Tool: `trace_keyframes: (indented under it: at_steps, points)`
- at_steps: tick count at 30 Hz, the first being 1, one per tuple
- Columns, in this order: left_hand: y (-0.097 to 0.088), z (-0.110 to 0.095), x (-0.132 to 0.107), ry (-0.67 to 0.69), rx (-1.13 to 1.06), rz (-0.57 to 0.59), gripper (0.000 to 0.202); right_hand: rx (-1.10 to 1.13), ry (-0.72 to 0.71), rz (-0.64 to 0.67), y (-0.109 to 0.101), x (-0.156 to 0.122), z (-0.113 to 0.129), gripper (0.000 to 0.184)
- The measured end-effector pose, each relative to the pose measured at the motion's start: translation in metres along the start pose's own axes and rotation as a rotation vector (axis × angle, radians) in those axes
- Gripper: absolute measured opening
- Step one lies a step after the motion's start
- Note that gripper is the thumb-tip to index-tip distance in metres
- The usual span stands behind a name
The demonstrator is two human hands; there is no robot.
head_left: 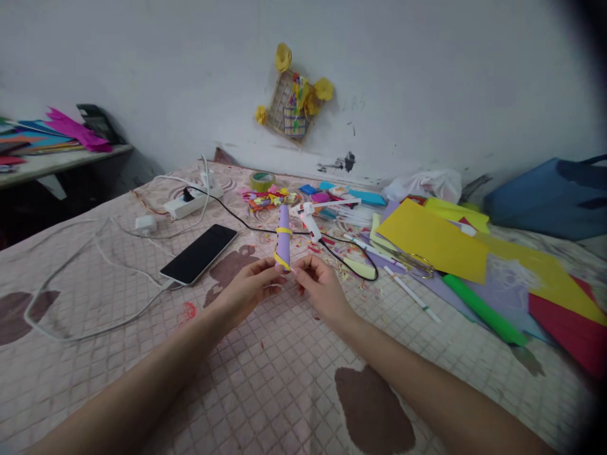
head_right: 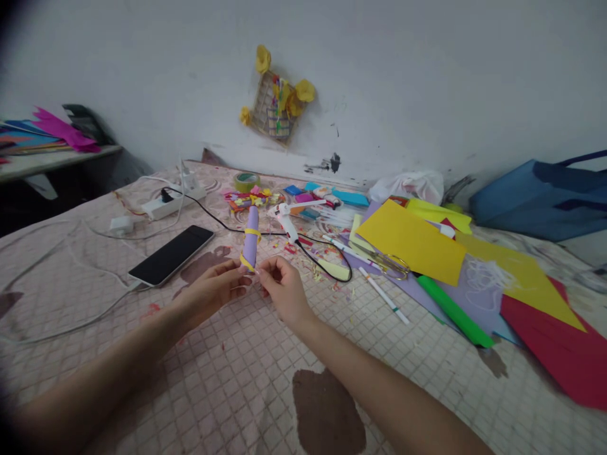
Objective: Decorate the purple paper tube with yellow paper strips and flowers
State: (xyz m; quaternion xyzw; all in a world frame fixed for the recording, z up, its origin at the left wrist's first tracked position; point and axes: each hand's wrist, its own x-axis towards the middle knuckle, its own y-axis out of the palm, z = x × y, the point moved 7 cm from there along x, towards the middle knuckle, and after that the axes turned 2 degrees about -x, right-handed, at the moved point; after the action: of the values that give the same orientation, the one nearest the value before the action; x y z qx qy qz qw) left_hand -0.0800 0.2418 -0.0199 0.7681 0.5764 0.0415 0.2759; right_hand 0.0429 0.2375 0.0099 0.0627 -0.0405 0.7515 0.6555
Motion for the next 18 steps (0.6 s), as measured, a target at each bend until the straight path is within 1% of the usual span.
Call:
trace_keyframes:
  at_steps: [7, 10, 12, 15, 18]
  points:
    - [-0.001, 0.002, 0.002, -0.001, -0.001, -0.003, 0.021, 0.038, 0.043, -0.004, -0.001, 0.001, -0.007, 0.016]
    - [0.0, 0.003, 0.002, -0.005, -0.023, 0.015, 0.019, 0.074, 0.063, -0.002, 0.0, 0.001, -0.009, 0.017]
    - [0.0, 0.004, 0.002, -0.006, -0.043, 0.028, 0.019, 0.107, 0.079, -0.024, -0.001, 0.001, -0.01, 0.02]
    - [0.001, 0.004, 0.002, -0.011, -0.065, 0.041, 0.019, 0.185, 0.145, -0.052, -0.003, 0.001, -0.014, 0.026]
    - [0.003, 0.004, 0.001, -0.024, -0.093, 0.066, 0.019, 0.315, 0.248, -0.012, 0.0, 0.0, -0.02, 0.028]
